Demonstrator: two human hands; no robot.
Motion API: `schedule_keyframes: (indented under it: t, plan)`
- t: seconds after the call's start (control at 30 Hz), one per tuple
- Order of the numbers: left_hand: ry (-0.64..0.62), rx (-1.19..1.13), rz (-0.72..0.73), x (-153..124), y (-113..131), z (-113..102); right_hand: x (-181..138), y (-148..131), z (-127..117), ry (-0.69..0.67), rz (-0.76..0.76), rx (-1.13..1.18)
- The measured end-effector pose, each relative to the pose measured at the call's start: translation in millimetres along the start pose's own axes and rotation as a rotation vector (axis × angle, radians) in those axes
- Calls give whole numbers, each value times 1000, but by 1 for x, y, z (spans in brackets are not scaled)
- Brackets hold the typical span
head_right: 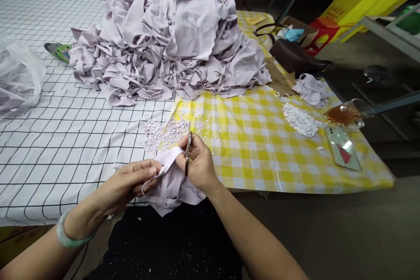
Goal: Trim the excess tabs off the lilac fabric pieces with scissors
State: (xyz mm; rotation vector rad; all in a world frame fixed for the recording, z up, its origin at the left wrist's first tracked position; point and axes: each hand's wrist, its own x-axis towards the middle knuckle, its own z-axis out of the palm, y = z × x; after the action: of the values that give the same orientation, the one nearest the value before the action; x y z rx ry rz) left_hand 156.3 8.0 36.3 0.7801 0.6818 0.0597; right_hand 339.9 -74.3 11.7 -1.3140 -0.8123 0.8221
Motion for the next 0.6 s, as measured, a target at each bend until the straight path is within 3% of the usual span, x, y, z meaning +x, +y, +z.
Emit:
schedule_keyframes:
  t: [0.13,0.27,0.4,0.47,0.6]
  plan:
    - [-58,30,55,-4,6,4,-2,3,4,12,2,1]
    - [-128,-48,-6,-5,12,8,-3,4,7,25,8,-33]
    - [-88,143,14,-11,15,7,-3,1,6,41,18,-15]
    - [-45,298,193,-15,17,7,-6,5,8,26,45,5]
    - [184,634,693,-15,15,11,-24,24,27,-76,192,94]
